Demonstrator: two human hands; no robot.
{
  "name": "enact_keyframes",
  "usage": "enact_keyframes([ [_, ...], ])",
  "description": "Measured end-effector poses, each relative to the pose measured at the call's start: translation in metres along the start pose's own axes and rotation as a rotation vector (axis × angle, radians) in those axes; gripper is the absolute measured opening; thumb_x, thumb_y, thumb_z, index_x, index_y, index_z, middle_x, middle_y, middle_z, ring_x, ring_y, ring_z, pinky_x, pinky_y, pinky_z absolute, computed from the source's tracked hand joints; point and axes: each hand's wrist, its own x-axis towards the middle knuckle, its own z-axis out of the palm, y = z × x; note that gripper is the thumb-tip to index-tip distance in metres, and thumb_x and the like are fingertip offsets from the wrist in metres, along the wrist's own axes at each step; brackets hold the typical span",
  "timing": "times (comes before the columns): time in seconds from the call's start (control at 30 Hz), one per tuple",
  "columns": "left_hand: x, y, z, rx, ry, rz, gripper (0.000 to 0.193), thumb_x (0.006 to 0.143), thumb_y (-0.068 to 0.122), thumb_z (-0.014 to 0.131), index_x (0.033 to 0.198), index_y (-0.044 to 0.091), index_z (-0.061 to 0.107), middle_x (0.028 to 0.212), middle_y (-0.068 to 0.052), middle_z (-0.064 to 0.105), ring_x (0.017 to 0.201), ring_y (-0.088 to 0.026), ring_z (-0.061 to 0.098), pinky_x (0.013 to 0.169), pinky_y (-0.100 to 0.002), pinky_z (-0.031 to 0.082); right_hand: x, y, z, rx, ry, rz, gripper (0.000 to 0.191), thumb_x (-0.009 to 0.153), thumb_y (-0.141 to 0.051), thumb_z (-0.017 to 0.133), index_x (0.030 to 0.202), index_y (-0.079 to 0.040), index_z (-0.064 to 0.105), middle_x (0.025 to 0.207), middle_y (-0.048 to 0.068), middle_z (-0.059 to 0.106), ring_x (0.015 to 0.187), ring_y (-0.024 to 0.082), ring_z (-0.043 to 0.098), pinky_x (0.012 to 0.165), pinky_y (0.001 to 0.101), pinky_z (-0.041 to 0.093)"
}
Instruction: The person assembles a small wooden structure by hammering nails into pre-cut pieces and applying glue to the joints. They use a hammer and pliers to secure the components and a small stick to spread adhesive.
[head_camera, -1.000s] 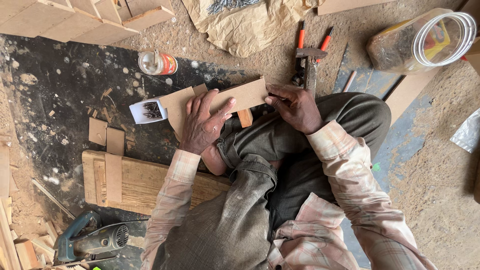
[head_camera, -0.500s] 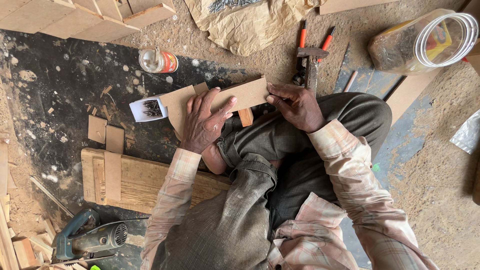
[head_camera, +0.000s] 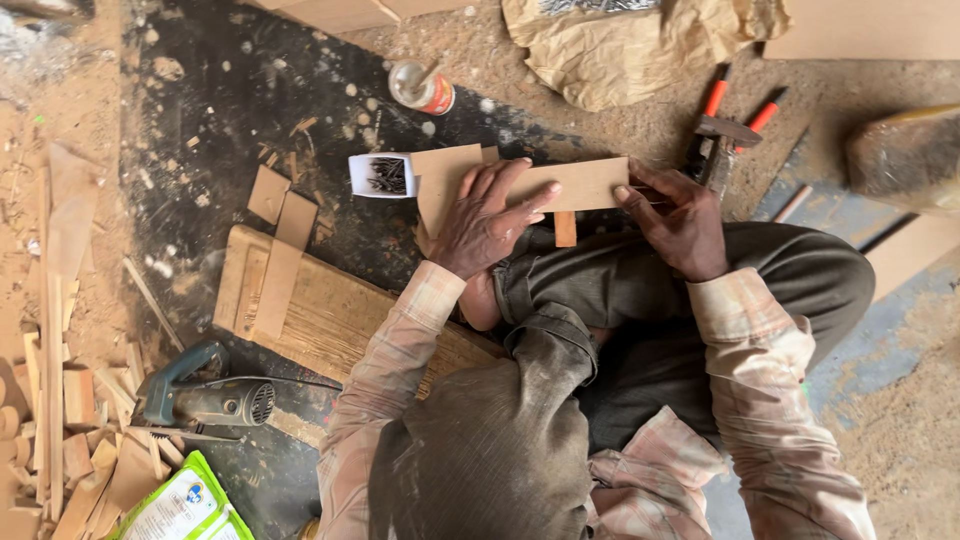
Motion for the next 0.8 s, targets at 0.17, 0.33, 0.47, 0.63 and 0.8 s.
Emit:
enact_keyframes([
  [0.17,0.001,0.000,-0.013,-0.100,-0.019,-0.028,0.057,0.094,0.031,0.076,0.148,0.031,0.056,0.155,-0.011,0.048,0.141,-0.032,0.047,0.118,-0.052,0.032,-0.002,0.007,0.000,-0.020,-0.003,0.032,0.043,0.097,-0.024,0.082,0.131,0.000,0.073,0.092,0.014,0.071,0.081,0.016,0.066,0.073,0.0292,0.052],
  [0.33,-0.008,-0.002,-0.026,0.078,0.023,-0.039,0.049,0.091,0.031,0.077,0.139,0.031,0.064,0.150,-0.004,0.054,0.140,-0.023,0.048,0.118,-0.055,0.026,-0.004,0.010,0.001,0.181,-0.004,-0.019,0.043,0.098,-0.025,0.080,0.129,0.002,0.069,0.104,0.009,0.071,0.094,0.011,0.070,0.081,0.0257,0.056],
  [0.47,-0.016,-0.006,-0.025,0.075,-0.001,-0.020,0.050,0.092,0.025,0.075,0.141,0.028,0.066,0.153,-0.007,0.054,0.143,-0.024,0.048,0.118,-0.052,0.028,-0.004,0.006,0.001,0.100,-0.018,0.053,0.042,0.096,-0.023,0.081,0.129,0.002,0.071,0.091,0.009,0.068,0.084,0.012,0.067,0.075,0.0261,0.053],
  [0.63,-0.016,-0.010,-0.017,0.089,0.030,-0.002,0.049,0.096,0.023,0.075,0.144,0.027,0.065,0.151,-0.009,0.055,0.142,-0.026,0.049,0.118,-0.050,0.033,-0.004,0.006,0.002,0.104,-0.023,0.080,0.043,0.096,-0.023,0.080,0.129,0.002,0.071,0.092,0.009,0.068,0.085,0.012,0.067,0.076,0.0269,0.053],
  [0.8,-0.016,-0.010,-0.022,0.010,0.039,-0.013,0.050,0.092,0.028,0.077,0.141,0.028,0.065,0.152,-0.008,0.056,0.142,-0.028,0.051,0.118,-0.048,0.034,-0.004,0.005,0.002,0.045,0.004,-0.005,0.042,0.097,-0.023,0.081,0.129,0.003,0.071,0.097,0.011,0.070,0.086,0.013,0.067,0.076,0.0276,0.054],
])
